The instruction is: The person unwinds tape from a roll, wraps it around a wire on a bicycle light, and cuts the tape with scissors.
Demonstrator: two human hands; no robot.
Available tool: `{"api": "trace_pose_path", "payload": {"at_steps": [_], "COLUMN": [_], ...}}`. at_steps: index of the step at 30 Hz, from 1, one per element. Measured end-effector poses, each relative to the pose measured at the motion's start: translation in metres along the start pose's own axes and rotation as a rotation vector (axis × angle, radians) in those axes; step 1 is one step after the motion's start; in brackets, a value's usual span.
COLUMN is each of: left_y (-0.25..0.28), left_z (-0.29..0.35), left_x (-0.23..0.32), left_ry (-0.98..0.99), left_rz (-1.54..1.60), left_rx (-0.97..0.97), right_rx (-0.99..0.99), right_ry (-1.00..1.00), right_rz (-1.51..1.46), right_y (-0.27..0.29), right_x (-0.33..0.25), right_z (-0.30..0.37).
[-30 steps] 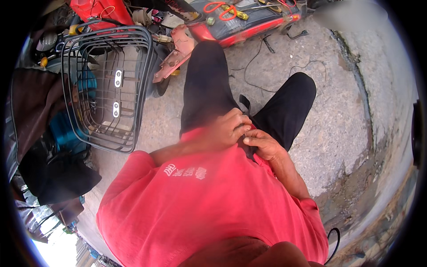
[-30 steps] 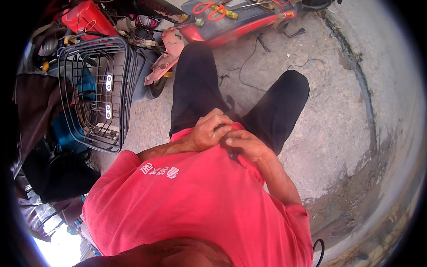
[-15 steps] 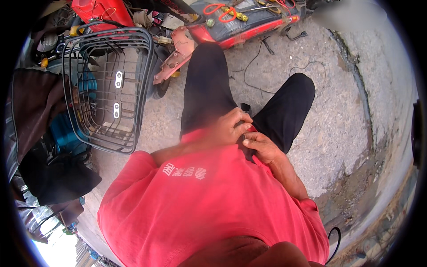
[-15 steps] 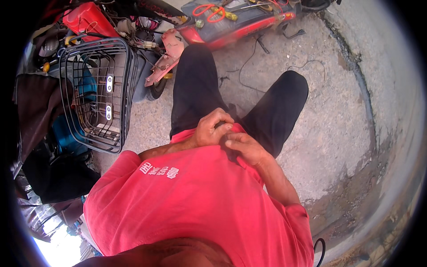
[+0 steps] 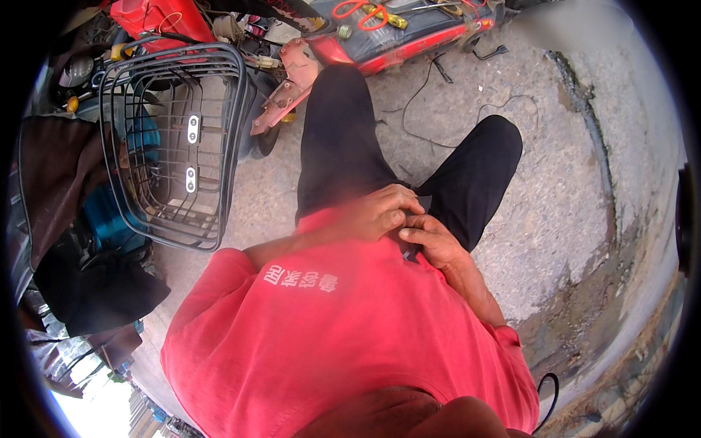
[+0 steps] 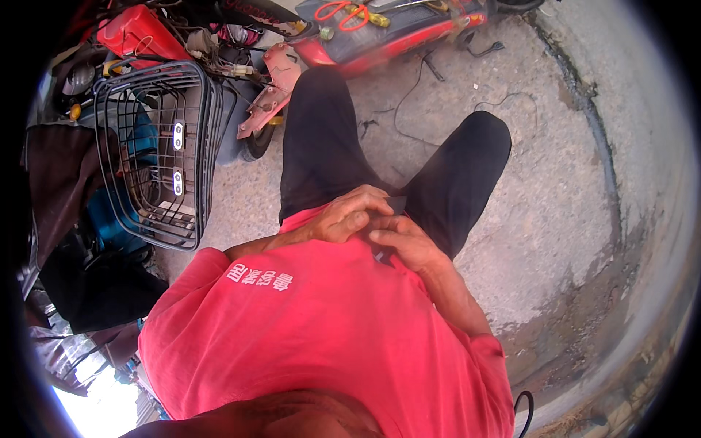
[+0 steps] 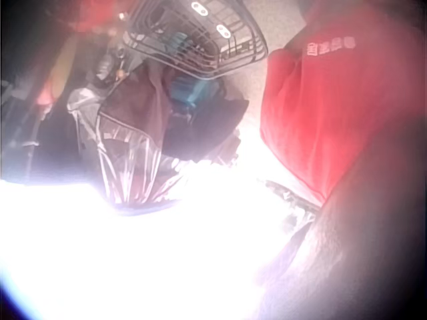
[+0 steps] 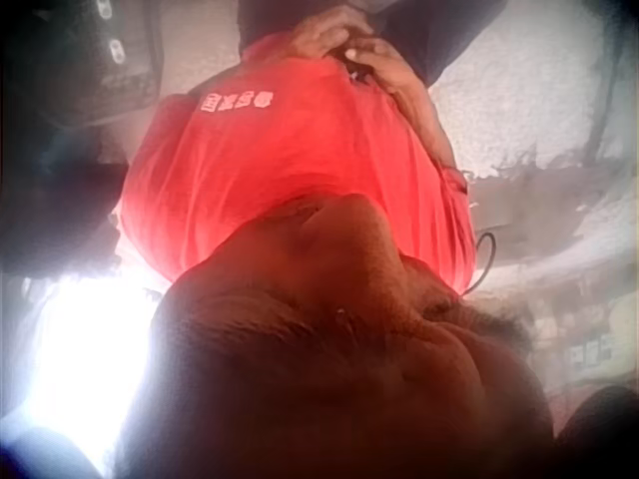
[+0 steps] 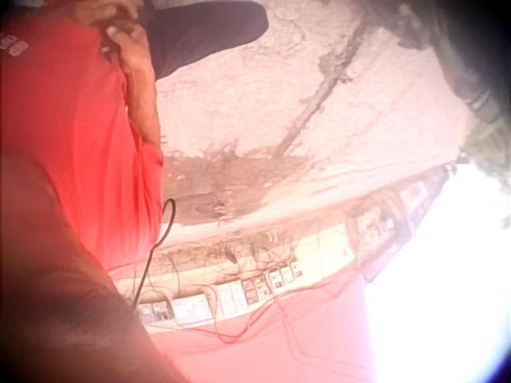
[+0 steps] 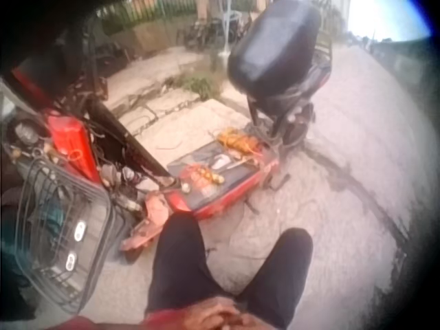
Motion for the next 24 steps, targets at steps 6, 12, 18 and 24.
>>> {"api": "trace_pose_path", "payload": {"at_steps": [6,12,18,24], "left_y": [0.001,0.004,-0.003,-0.002], "left_z": [0.001,-0.002,-0.007,-0.010], "left_x": [0.004,0.014,0.027,0.020], "left_ry": [0.292,0.422,0.333,0.130], "left_rz": [0.219,0.161,-0.062,-0.140], "left_rx": [0.104,0.152,0.042,-0.133], "right_rx": [-0.029,0.034,0.083,0.043], "right_ry": [-0.024,0.019,0.033,0.051], "right_rz": [0.035,0.085,0.347,0.325], "right_y": [0.004,-0.001,0.002,0.009], "right_x": [-0.001,0.000,0.001,0.012], "right_z": [-0.001,-0.002,0.004,-0.001]}}
Point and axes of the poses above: each hand's wrist, its own z-axis away from the middle knuckle, its own y-axis out of the back of the hand, x = y × z, the point moved 3 cm from there along -z, towards the middle knuckle, and after that the axes turned 13 degrees about z, right-handed, at the moved point
